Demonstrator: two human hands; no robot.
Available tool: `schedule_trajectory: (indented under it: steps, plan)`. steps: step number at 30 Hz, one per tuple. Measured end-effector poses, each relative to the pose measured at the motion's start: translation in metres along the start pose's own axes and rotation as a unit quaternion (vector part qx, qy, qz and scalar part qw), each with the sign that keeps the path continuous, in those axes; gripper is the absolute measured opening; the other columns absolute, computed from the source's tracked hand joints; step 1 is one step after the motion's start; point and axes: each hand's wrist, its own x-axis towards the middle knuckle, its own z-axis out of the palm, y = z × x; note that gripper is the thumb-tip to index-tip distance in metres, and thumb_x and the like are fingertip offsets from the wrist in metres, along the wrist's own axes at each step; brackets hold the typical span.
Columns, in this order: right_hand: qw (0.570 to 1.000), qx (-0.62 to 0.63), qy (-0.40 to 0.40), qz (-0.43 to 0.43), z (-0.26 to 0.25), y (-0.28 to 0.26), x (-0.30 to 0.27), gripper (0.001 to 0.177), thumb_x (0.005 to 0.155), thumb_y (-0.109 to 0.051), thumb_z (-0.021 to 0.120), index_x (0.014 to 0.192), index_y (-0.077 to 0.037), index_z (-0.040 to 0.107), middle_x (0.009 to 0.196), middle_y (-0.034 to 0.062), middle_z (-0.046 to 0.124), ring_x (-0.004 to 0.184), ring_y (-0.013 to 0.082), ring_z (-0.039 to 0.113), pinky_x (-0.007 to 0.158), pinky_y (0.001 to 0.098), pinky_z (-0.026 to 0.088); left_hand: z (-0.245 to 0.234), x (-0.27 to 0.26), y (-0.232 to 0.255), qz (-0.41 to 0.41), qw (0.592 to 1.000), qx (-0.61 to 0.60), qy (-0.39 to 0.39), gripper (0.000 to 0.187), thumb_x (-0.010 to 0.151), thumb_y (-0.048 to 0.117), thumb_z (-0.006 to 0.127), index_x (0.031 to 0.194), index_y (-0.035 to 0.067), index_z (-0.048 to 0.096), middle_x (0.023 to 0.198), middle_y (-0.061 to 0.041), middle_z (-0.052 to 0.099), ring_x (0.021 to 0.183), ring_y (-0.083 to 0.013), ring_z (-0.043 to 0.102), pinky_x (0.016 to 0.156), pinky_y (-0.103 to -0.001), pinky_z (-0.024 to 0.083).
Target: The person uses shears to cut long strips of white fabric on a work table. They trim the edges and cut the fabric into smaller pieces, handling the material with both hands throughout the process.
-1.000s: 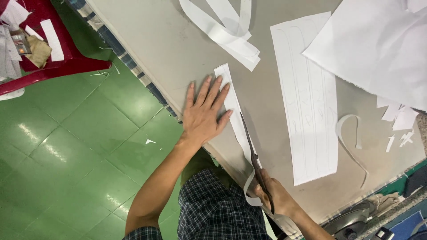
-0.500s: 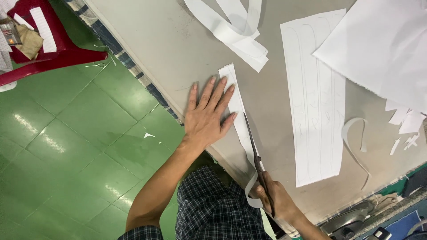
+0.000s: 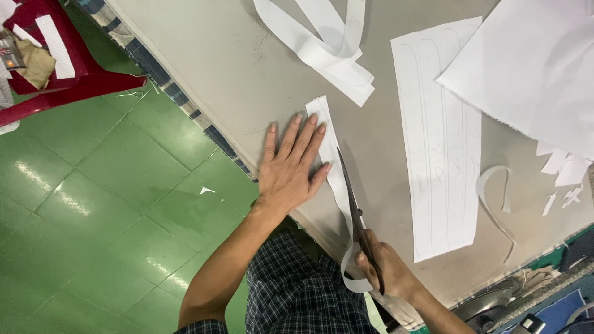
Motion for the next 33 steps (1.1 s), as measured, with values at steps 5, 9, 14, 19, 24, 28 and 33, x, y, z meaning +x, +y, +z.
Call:
schedule_trajectory:
  steps: [5, 9, 14, 19, 24, 28, 33]
  plan:
    - [0.999, -0.028, 0.022, 0.019, -0.001, -0.013, 0.015, 0.054, 0.099, -0.06, 0.038, 0.105, -0.008, 0.05, 0.057, -0.0039, 0.042, 0.044, 0.0115, 0.039, 0.041, 0.0313, 0.035, -0.001, 0.001, -0.001, 0.002, 1.0, 0.012, 0.009, 0.069, 0.111, 0.058, 0.03, 0.167, 0.017, 0.03, 0.173, -0.003, 0.019, 0.159, -0.0251, 0.012, 0.128, -0.056, 0.009]
    - [0.999, -0.034, 0.03, 0.026, -0.003, -0.027, 0.019, 0.051, 0.1, -0.058, 0.037, 0.101, -0.008, 0.048, 0.056, -0.0031, 0.039, 0.044, 0.0128, 0.037, 0.044, 0.0324, 0.034, -0.002, 0.001, -0.001, -0.001, 1.0, 0.008, 0.011, 0.068, 0.112, 0.057, 0.029, 0.167, 0.017, 0.03, 0.173, -0.003, 0.02, 0.159, -0.0242, 0.013, 0.128, -0.056, 0.009]
    - [0.997, -0.047, 0.045, 0.032, 0.0, -0.021, 0.019, 0.053, 0.1, -0.057, 0.035, 0.103, -0.007, 0.05, 0.055, -0.0018, 0.046, 0.042, 0.0145, 0.043, 0.042, 0.0335, 0.037, 0.001, 0.001, -0.002, -0.006, 1.0, -0.003, -0.009, 0.069, 0.112, 0.059, 0.025, 0.168, 0.018, 0.025, 0.174, -0.002, 0.014, 0.16, -0.0233, 0.008, 0.129, -0.055, 0.005]
    - [0.997, -0.036, 0.042, 0.06, 0.0, -0.026, 0.019, 0.058, 0.097, -0.062, 0.034, 0.102, -0.006, 0.052, 0.053, -0.0019, 0.046, 0.04, 0.0132, 0.043, 0.04, 0.032, 0.038, 0.0, 0.002, -0.002, -0.009, 0.999, -0.013, -0.03, 0.07, 0.111, 0.059, 0.022, 0.169, 0.019, 0.022, 0.174, -0.001, 0.012, 0.16, -0.0225, 0.006, 0.129, -0.055, 0.003]
    - [0.997, -0.037, 0.045, 0.057, -0.003, -0.025, 0.014, 0.052, 0.1, -0.055, 0.038, 0.106, -0.007, 0.056, 0.057, -0.001, 0.051, 0.042, 0.0132, 0.044, 0.042, 0.0322, 0.037, -0.002, 0.001, -0.003, -0.001, 1.0, 0.003, -0.001, 0.069, 0.112, 0.059, 0.028, 0.168, 0.017, 0.025, 0.173, -0.002, 0.018, 0.159, -0.0242, 0.012, 0.128, -0.056, 0.01]
    - [0.997, -0.015, -0.009, 0.072, -0.013, -0.022, 0.007, 0.052, 0.099, -0.059, 0.037, 0.108, -0.01, 0.05, 0.055, -0.004, 0.038, 0.043, 0.0109, 0.035, 0.042, 0.032, 0.032, -0.002, 0.008, -0.011, 0.008, 0.997, 0.073, 0.011, 0.078, 0.109, 0.069, 0.024, 0.168, 0.018, 0.03, 0.174, -0.002, 0.014, 0.161, -0.022, 0.007, 0.13, -0.052, 0.001]
    - [0.998, -0.039, -0.01, 0.049, -0.017, -0.025, 0.025, 0.064, 0.094, -0.067, 0.034, 0.113, -0.007, 0.051, 0.055, -0.0031, 0.042, 0.042, 0.0123, 0.042, 0.044, 0.0313, 0.04, -0.002, 0.02, -0.022, 0.011, 0.997, 0.073, -0.011, 0.081, 0.108, 0.068, 0.012, 0.169, 0.015, 0.021, 0.175, -0.005, 0.008, 0.161, -0.0223, 0.002, 0.13, -0.052, -0.003]
